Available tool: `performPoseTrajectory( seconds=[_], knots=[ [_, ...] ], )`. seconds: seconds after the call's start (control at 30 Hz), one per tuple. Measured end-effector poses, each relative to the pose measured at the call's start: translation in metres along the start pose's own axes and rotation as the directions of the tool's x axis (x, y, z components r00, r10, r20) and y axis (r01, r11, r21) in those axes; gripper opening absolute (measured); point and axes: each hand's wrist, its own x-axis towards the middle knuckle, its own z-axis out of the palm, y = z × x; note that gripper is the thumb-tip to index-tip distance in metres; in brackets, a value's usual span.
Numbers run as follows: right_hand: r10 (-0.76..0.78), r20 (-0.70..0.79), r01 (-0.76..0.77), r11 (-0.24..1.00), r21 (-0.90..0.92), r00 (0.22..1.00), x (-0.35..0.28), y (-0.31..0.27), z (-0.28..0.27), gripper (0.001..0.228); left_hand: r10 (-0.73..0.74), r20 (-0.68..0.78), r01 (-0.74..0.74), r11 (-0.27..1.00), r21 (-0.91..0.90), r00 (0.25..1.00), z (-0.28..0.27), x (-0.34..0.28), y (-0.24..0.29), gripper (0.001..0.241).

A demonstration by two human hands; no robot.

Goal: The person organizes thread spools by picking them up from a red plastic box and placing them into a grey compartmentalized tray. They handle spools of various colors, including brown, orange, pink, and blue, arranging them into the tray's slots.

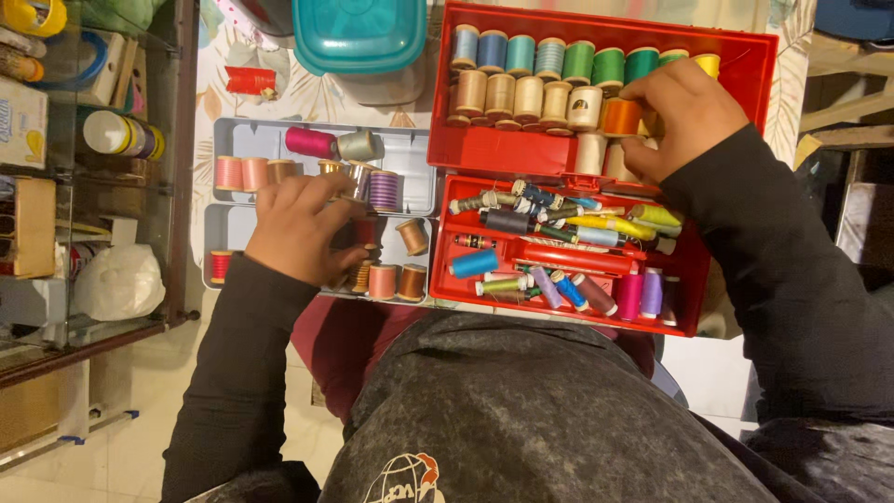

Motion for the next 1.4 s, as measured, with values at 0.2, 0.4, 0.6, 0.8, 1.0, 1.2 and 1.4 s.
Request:
performPoseTrajectory(
  seconds=[0.2, 0.4, 0.6, 0.8, 1.0, 1.2, 1.4],
  knots=[
    [0.054, 0.039, -0.058, 0.994, 0.096, 0.998, 0.009, -0.004, 0.003, 0.044, 0.002, 0.018, 0.0, 0.995, -0.105, 1.0, -0.007, 0.003, 0.0, 0.046],
    [0.114, 0.071, -0.124, 0.982, 0.146, 0.991, 0.009, -0.004, 0.005, 0.031, 0.052, -0.045, -0.062, 0.959, -0.278, 0.998, -0.033, 0.014, 0.01, 0.039],
    [0.066, 0.078, -0.073, 0.994, 0.086, 0.995, 0.006, 0.004, 0.009, 0.033, 0.121, -0.164, -0.181, 0.887, -0.424, 0.979, -0.046, 0.046, 0.052, 0.033],
    [-0.044, -0.057, 0.054, 0.98, 0.192, 0.997, -0.01, -0.023, -0.031, 0.035, 0.246, -0.175, -0.302, 0.794, -0.527, 0.953, -0.05, 0.116, 0.108, 0.03],
    [-0.112, 0.084, 0.012, 0.667, 0.745, 0.99, -0.001, -0.026, -0.045, 0.07, 0.34, -0.387, -0.512, 0.636, -0.577, 0.857, -0.031, 0.213, 0.154, 0.042],
    [0.078, -0.068, -0.06, 0.972, 0.227, 0.995, -0.017, 0.019, -0.033, 0.049, 0.281, -0.132, -0.3, 0.723, -0.622, 0.951, -0.004, 0.253, 0.165, 0.055],
    [0.073, -0.023, -0.074, 0.997, -0.02, 0.997, -0.022, 0.044, -0.003, 0.049, 0.46, 0.009, -0.442, 0.857, -0.266, 0.888, 0.034, 0.259, 0.135, 0.046]
  ],
)
